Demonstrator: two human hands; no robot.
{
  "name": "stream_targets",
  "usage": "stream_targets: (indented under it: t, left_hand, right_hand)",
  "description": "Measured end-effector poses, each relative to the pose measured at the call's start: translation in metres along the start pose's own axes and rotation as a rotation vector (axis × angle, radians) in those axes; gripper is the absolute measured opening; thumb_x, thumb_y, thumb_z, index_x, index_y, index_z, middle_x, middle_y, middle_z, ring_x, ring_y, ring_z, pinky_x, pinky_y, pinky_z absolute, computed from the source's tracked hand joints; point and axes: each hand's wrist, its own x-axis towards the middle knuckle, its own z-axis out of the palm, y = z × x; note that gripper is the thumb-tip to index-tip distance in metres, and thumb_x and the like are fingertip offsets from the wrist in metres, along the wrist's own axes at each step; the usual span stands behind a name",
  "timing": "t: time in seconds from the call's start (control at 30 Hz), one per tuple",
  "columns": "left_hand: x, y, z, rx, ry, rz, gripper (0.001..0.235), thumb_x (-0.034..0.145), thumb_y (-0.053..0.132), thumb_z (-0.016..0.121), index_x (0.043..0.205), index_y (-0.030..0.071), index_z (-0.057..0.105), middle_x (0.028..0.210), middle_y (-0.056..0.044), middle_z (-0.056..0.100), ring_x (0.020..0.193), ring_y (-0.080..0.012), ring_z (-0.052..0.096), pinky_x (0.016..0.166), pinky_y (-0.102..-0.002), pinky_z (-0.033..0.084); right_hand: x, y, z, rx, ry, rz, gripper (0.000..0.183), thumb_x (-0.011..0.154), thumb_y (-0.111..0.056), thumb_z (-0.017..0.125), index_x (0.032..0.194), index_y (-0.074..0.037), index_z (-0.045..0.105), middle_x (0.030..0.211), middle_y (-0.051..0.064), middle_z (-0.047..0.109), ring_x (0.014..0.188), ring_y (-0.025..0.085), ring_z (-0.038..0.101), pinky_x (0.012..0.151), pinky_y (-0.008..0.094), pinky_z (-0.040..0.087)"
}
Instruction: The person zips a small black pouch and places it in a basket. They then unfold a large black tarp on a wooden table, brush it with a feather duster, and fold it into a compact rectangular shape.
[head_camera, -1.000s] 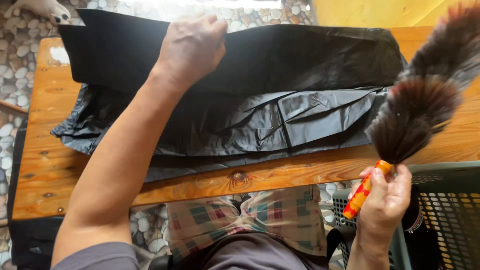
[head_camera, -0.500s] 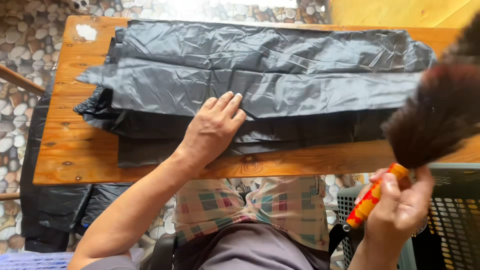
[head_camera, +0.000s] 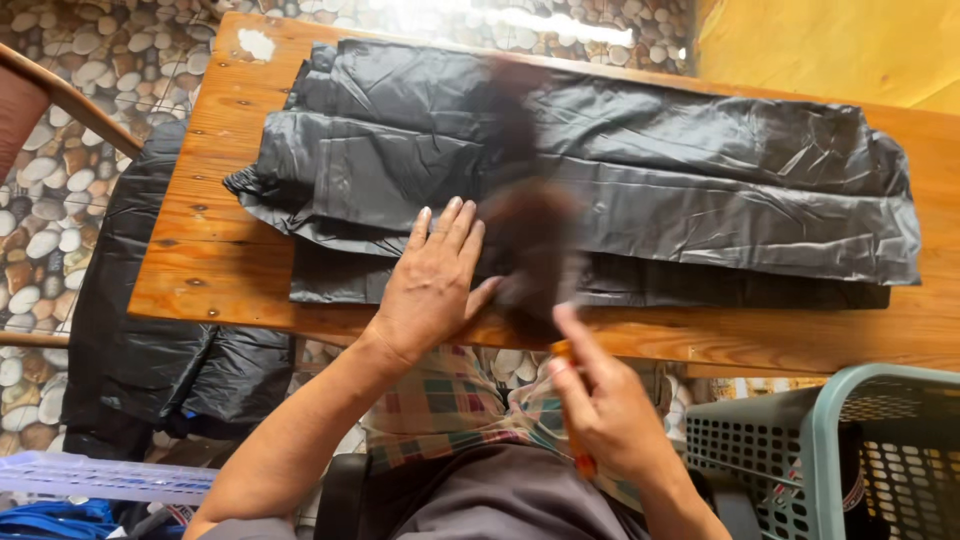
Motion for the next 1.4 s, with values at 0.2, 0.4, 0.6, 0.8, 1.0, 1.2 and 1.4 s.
stream_targets:
  t: [0.2,0.4,0.6,0.8,1.0,1.2,1.4]
  left_hand:
    - [-0.007,0.002,-0.005,-0.203,0.141,-0.048,0.061,0.099,0.051,0.062,0.131,-0.001,0.066,0.145,-0.021,0.059,0.14,-0.0338,0.051,0.12,-0.05,0.035]
    - [-0.025,-0.007,0.048,0.215,0.032,-0.012,0.062,0.1,0.014,0.051,0.159,0.002,0.036,0.162,-0.009,0.045,0.149,-0.0194,0.042,0.131,-0.035,0.018]
    - [-0.002,0.0,-0.017,-0.253,0.165,-0.032,0.057,0.098,0.044,0.068,0.129,-0.004,0.067,0.142,-0.022,0.062,0.138,-0.0337,0.055,0.12,-0.048,0.037]
    - [-0.001,-0.001,-0.019,-0.261,0.158,-0.022,0.053,0.099,0.042,0.067,0.128,-0.002,0.067,0.142,-0.021,0.063,0.137,-0.0332,0.056,0.119,-0.049,0.039]
    - [0.004,-0.003,-0.026,-0.244,0.124,-0.002,0.056,0.1,0.045,0.065,0.13,-0.003,0.066,0.142,-0.021,0.064,0.138,-0.0319,0.056,0.12,-0.047,0.038]
    - [0.017,-0.035,-0.048,0.02,-0.044,-0.002,0.056,0.101,0.044,0.06,0.142,0.006,0.063,0.149,-0.017,0.062,0.139,-0.0293,0.056,0.121,-0.051,0.037]
    - [0.007,-0.084,-0.056,0.221,-0.085,-0.039,0.063,0.084,0.03,0.071,0.145,0.013,0.068,0.154,-0.014,0.063,0.145,-0.0266,0.058,0.126,-0.046,0.039]
  right_hand:
    - [0.024,0.013,-0.026,-0.218,0.351,0.376,0.067,0.094,-0.036,0.055,0.16,-0.024,0.046,0.061,0.004,0.04,0.055,0.021,0.038,0.061,0.037,0.038]
    - [0.015,-0.014,0.015,-0.213,-0.033,-0.25,0.058,0.098,-0.028,0.057,0.153,-0.011,0.046,0.127,0.013,0.073,0.108,0.03,0.072,0.088,0.038,0.053]
    - [0.009,0.002,-0.143,-0.551,0.116,0.849,0.066,0.092,-0.044,0.048,0.157,-0.047,0.044,0.14,0.007,0.066,0.096,0.035,0.072,0.088,0.042,0.049]
    - [0.003,0.228,-0.324,-0.953,0.322,0.814,0.075,0.088,-0.038,0.048,0.158,-0.011,0.054,0.143,0.031,0.063,0.123,0.054,0.063,0.1,0.055,0.047]
    - [0.03,0.308,-0.369,-1.057,0.375,0.687,0.067,0.101,-0.046,0.049,0.161,-0.017,0.051,0.141,0.031,0.064,0.122,0.054,0.061,0.094,0.063,0.046]
    - [0.033,0.342,-0.385,-0.986,0.39,0.633,0.064,0.101,-0.039,0.055,0.161,-0.018,0.053,0.14,0.035,0.057,0.129,0.05,0.051,0.102,0.056,0.04]
    - [0.024,0.293,-0.355,-1.094,0.6,-0.37,0.063,0.097,-0.005,0.074,0.154,0.022,0.069,0.131,0.042,0.066,0.125,0.049,0.061,0.115,0.051,0.046]
